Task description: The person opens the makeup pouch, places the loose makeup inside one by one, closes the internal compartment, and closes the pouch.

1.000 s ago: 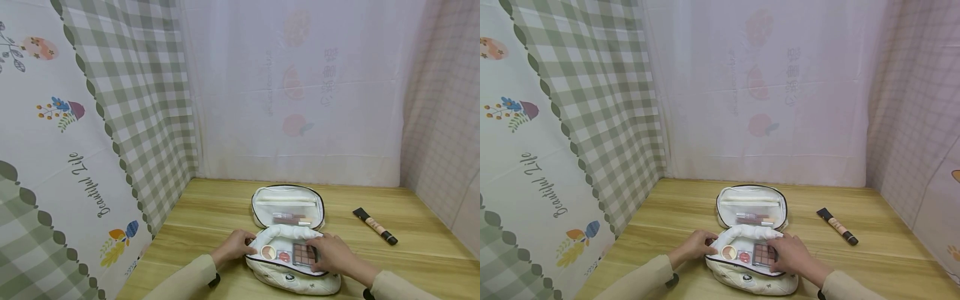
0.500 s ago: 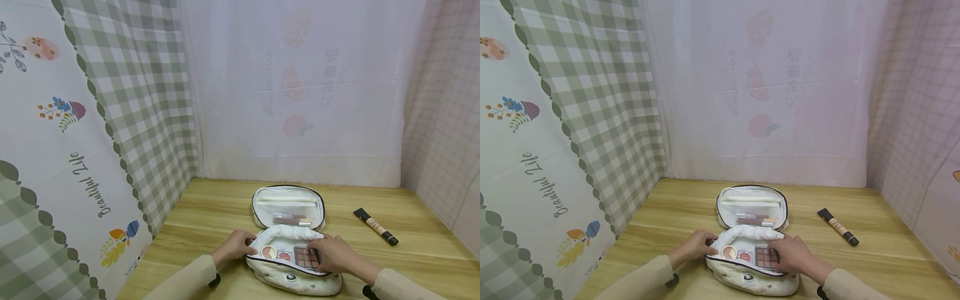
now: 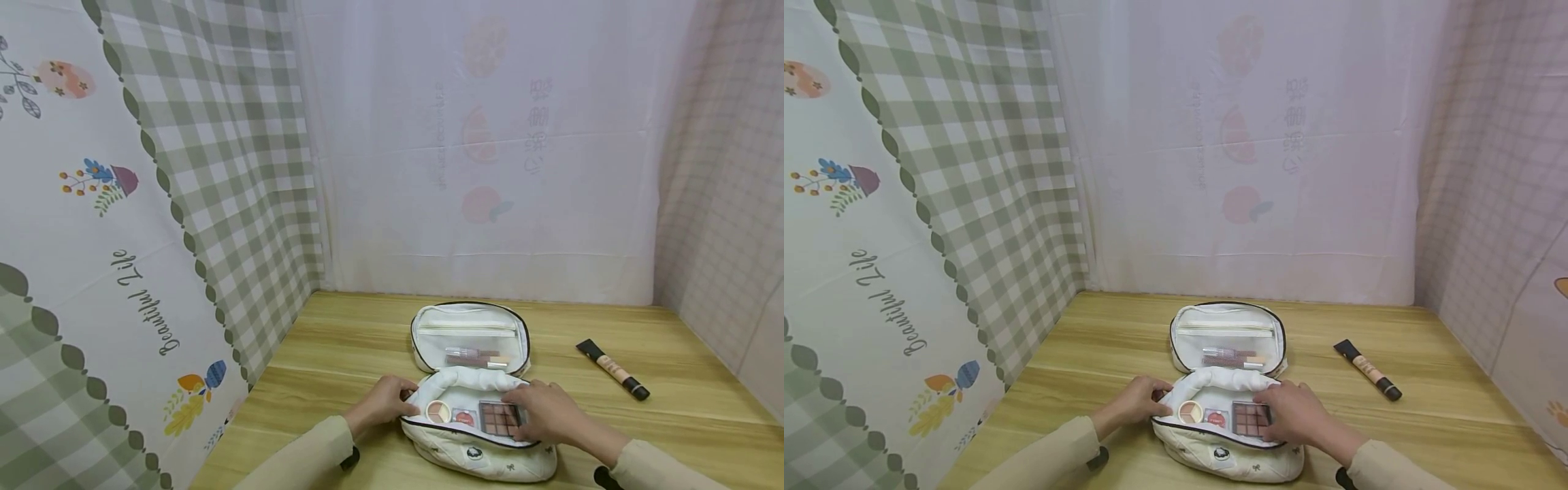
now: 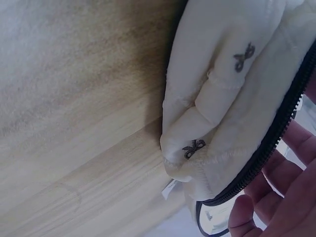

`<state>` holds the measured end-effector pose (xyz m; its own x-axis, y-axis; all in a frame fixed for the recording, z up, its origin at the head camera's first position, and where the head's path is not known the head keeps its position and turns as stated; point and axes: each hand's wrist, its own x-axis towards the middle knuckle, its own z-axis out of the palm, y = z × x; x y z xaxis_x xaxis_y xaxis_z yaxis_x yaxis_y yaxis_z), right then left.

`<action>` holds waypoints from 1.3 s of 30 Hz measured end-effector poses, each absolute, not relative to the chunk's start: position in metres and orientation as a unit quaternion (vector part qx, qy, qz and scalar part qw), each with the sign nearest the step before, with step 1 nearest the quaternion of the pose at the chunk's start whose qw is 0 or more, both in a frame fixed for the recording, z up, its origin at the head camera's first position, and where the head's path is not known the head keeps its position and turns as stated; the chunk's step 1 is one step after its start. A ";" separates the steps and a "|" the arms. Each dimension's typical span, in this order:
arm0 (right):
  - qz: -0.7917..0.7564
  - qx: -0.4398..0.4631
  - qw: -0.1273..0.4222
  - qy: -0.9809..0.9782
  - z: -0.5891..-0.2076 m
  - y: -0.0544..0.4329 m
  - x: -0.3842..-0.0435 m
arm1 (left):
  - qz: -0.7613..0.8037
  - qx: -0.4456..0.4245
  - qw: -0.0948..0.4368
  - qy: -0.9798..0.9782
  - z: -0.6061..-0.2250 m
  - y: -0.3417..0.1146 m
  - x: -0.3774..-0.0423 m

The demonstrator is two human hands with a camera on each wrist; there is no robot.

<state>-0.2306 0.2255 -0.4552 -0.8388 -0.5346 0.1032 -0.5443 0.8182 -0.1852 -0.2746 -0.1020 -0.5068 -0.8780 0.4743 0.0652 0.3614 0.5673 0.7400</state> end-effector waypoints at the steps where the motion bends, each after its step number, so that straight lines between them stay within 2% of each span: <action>1: 0.108 0.277 0.022 -0.955 -0.455 0.226 -0.231 | 0.400 0.237 0.071 0.882 -0.507 -0.102 -0.275; 15: 0.163 0.229 0.076 -0.957 -0.437 0.242 -0.236 | 0.399 0.233 0.075 0.884 -0.506 -0.102 -0.274; 24: 0.167 0.193 0.122 -0.959 -0.439 0.279 -0.252 | 0.389 0.234 0.071 0.888 -0.506 -0.101 -0.274; 32: 0.170 0.130 0.086 -0.973 -0.438 0.318 -0.261 | 0.387 0.242 0.069 0.887 -0.504 -0.102 -0.274; 39: 0.173 0.109 0.085 -0.975 -0.442 0.343 -0.269 | 0.392 0.240 0.072 0.885 -0.504 -0.102 -0.274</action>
